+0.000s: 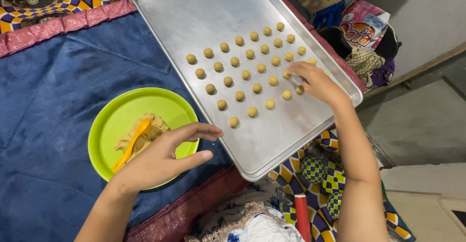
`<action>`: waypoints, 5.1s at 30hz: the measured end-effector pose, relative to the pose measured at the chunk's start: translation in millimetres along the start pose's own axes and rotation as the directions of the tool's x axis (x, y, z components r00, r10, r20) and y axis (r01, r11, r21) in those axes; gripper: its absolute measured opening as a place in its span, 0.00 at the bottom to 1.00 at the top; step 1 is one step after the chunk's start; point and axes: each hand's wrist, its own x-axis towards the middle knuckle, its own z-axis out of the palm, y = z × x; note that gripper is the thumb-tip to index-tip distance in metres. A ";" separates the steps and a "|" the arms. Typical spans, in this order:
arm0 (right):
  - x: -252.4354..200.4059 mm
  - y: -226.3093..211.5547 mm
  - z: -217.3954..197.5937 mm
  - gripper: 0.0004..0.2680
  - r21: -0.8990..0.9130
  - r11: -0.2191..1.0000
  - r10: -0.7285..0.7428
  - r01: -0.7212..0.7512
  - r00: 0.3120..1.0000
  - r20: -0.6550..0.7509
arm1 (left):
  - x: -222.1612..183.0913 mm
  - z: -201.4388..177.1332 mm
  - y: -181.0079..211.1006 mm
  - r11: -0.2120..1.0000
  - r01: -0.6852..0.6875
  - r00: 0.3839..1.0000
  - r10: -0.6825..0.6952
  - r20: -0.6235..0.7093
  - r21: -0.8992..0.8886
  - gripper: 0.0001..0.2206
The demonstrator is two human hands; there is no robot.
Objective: Forming small balls of dough by hand and arranging them on a baking sheet
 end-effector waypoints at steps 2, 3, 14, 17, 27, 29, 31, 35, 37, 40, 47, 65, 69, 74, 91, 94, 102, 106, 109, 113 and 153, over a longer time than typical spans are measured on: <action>9.1 1.5 8.5 0.25 -0.035 0.999 0.036 -0.034 0.998 0.051 | -1.0 -0.4 0.2 0.999 -0.030 1.000 0.030 -0.003 -0.014 0.22; 11.4 0.5 9.6 0.25 -0.033 0.999 0.033 -0.031 0.998 0.051 | -1.5 -0.5 0.8 0.999 -0.029 1.000 0.029 -0.006 -0.013 0.22; 23.5 -27.1 10.8 0.19 -0.115 0.990 -0.064 0.075 0.993 0.101 | -5.0 -3.0 5.5 1.000 -0.004 1.000 0.003 -0.011 -0.018 0.22; 27.8 -47.0 17.6 0.21 -0.030 0.987 -0.153 0.159 0.977 0.150 | -6.5 -3.5 8.5 1.000 0.017 1.000 -0.017 -0.005 -0.022 0.23; 29.0 -69.0 24.9 0.17 -0.152 0.967 -0.177 0.203 0.970 0.169 | -8.5 -3.0 11.0 0.998 -0.035 0.999 0.035 0.003 -0.056 0.22; 31.6 -85.1 26.1 0.21 -0.114 0.959 -0.233 0.259 0.951 0.202 | -9.4 -3.3 11.6 0.996 -0.062 0.998 0.062 0.002 -0.060 0.22; 31.5 -81.8 35.2 0.22 -0.130 0.961 -0.205 0.244 0.944 0.257 | -9.9 -2.9 10.3 0.994 -0.077 0.997 0.077 0.003 -0.071 0.21; 30.5 -73.2 42.8 0.19 -0.149 0.948 -0.227 0.280 0.927 0.297 | -11.1 -3.3 9.8 0.989 -0.114 0.993 0.115 0.009 -0.095 0.21; 30.4 -81.4 39.2 0.20 -0.147 0.954 -0.210 0.262 0.932 0.296 | -11.6 -3.5 9.1 0.988 -0.126 0.992 0.127 0.003 -0.092 0.21; 33.7 -92.6 42.3 0.18 -0.165 0.934 -0.271 0.317 0.928 0.255 | -12.5 -3.9 9.5 0.986 -0.142 0.990 0.143 -0.005 -0.083 0.21; 36.4 -114.2 58.0 0.19 -0.123 0.930 -0.286 0.346 0.894 0.345 | -14.8 -3.2 11.0 0.982 -0.163 0.987 0.163 -0.015 -0.091 0.21; 26.7 -147.7 62.5 0.23 0.037 0.822 -0.561 0.569 0.795 0.230 | -15.4 -2.9 10.8 0.982 -0.161 0.987 0.159 -0.021 -0.101 0.20; 20.1 -130.9 22.8 0.30 0.053 0.928 -0.369 0.368 0.896 0.245 | -15.6 -3.3 11.6 0.986 -0.141 0.990 0.139 -0.022 -0.084 0.21; -6.5 -45.9 -17.9 0.22 0.020 0.991 0.136 -0.135 0.990 -0.024 | -15.9 -4.6 13.9 0.996 -0.091 0.996 0.091 -0.021 -0.022 0.21; -26.0 -32.0 0.9 0.21 -0.031 0.999 0.049 -0.045 0.989 0.141 | -9.3 -1.4 11.3 0.999 -0.037 0.999 0.037 -0.004 -0.031 0.22; -24.9 -39.4 8.4 0.19 -0.008 1.000 0.017 -0.016 0.985 0.173 | -10.3 -0.5 10.9 0.998 -0.056 0.998 0.056 -0.002 -0.040 0.22; -22.7 -53.0 15.6 0.22 -0.023 0.998 -0.059 0.062 0.988 0.144 | -10.6 -0.4 10.6 0.996 -0.082 0.997 0.082 -0.002 -0.048 0.22; -22.5 -66.1 30.4 0.18 0.030 0.993 -0.120 0.117 0.970 0.213 | -11.9 -0.2 10.4 0.992 -0.115 0.993 0.114 -0.007 -0.056 0.21; -21.6 -78.5 27.4 0.17 0.051 0.991 -0.129 0.120 0.965 0.230 | -12.7 -0.8 12.1 0.993 -0.103 0.995 0.103 -0.006 -0.061 0.21; -19.2 -86.9 24.4 0.19 0.038 0.987 -0.160 0.155 0.960 0.229 | -13.0 -0.7 11.5 0.994 -0.077 0.997 0.077 0.000 -0.083 0.23; 82.5 -242.8 194.7 0.34 -0.150 0.797 -0.542 0.585 0.802 0.250 | -67.2 -20.8 -138.0 0.552 0.530 0.577 0.321 -0.751 0.644 0.06</action>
